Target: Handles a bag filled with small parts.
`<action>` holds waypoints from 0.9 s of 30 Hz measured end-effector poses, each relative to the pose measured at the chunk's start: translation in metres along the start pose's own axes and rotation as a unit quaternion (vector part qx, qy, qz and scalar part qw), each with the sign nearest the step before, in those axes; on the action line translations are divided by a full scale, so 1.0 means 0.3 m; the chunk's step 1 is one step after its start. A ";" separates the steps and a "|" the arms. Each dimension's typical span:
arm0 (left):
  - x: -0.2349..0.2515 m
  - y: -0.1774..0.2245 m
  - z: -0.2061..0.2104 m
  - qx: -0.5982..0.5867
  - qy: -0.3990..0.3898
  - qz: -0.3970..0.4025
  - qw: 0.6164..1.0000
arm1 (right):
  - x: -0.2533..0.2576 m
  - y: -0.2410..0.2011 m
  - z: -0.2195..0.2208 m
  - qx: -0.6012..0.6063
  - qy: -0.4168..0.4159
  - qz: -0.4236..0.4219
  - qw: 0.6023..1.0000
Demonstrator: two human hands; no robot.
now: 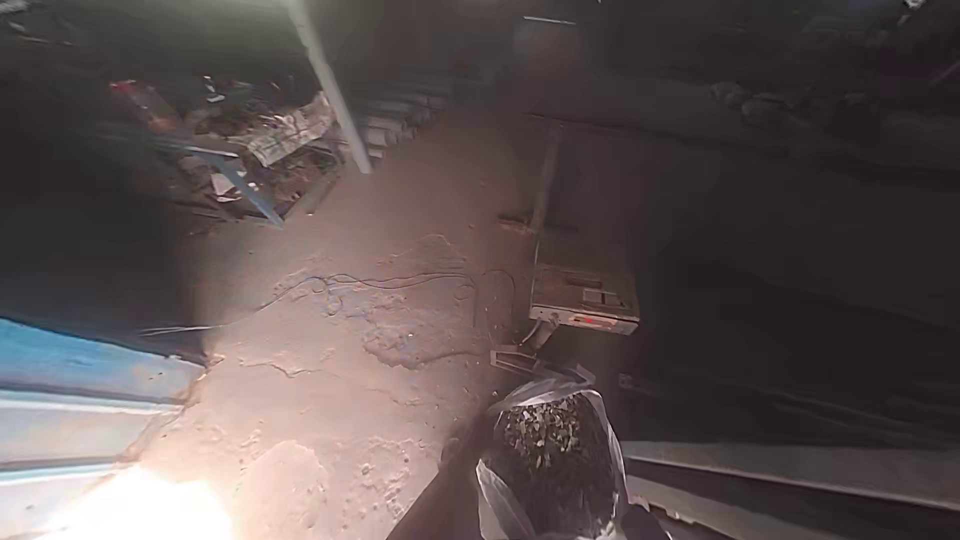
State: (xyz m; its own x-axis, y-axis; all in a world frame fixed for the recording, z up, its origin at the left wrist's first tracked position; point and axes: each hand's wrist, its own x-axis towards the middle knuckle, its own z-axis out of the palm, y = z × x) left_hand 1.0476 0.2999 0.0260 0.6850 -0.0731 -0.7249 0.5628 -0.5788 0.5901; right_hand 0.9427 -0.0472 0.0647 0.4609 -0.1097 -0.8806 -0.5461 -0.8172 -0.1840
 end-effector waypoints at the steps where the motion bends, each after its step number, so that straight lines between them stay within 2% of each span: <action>1: -0.004 0.008 -0.006 0.004 0.006 0.000 1.000 | 0.013 -0.003 -0.004 0.025 0.004 0.035 0.999; 3: -0.015 0.015 0.001 -0.005 0.033 -0.011 0.999 | 0.014 0.020 0.024 0.121 0.096 0.071 0.986; 6: -0.015 0.010 0.021 -0.013 0.059 0.000 0.998 | 0.005 0.056 0.068 0.324 0.216 0.061 0.919; 8: -0.017 0.021 0.022 -0.013 0.071 -0.001 0.997 | 0.003 0.039 0.086 0.411 0.274 0.038 0.869; 10: -0.020 0.029 0.025 -0.013 0.083 -0.009 0.996 | -0.005 -0.001 0.088 0.446 0.297 0.037 0.844; 12: -0.027 0.035 0.029 0.003 0.088 -0.018 0.996 | -0.012 -0.035 0.080 0.420 0.273 0.052 0.864; 15: -0.037 0.052 0.029 0.039 0.089 -0.036 0.995 | 0.057 -0.020 0.090 0.273 0.186 0.069 0.941; 17: -0.040 0.059 0.022 0.050 0.086 -0.047 0.994 | 0.100 0.002 0.085 0.209 0.123 0.066 0.968; 21: -0.020 0.059 0.007 0.051 0.062 -0.079 0.994 | 0.088 0.005 0.003 0.127 0.042 0.087 0.987; 27: 0.004 0.078 0.012 0.002 0.070 -0.106 0.992 | 0.039 -0.091 -0.052 -0.030 -0.017 0.104 0.994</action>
State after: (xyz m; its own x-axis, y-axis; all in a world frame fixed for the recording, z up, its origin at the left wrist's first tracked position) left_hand 1.0598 0.2833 0.0378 0.6087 0.1651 -0.7761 0.7003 -0.5716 0.4277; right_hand 0.9739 -0.0350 0.0663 0.3170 -0.2619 -0.9116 -0.5848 -0.8106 0.0295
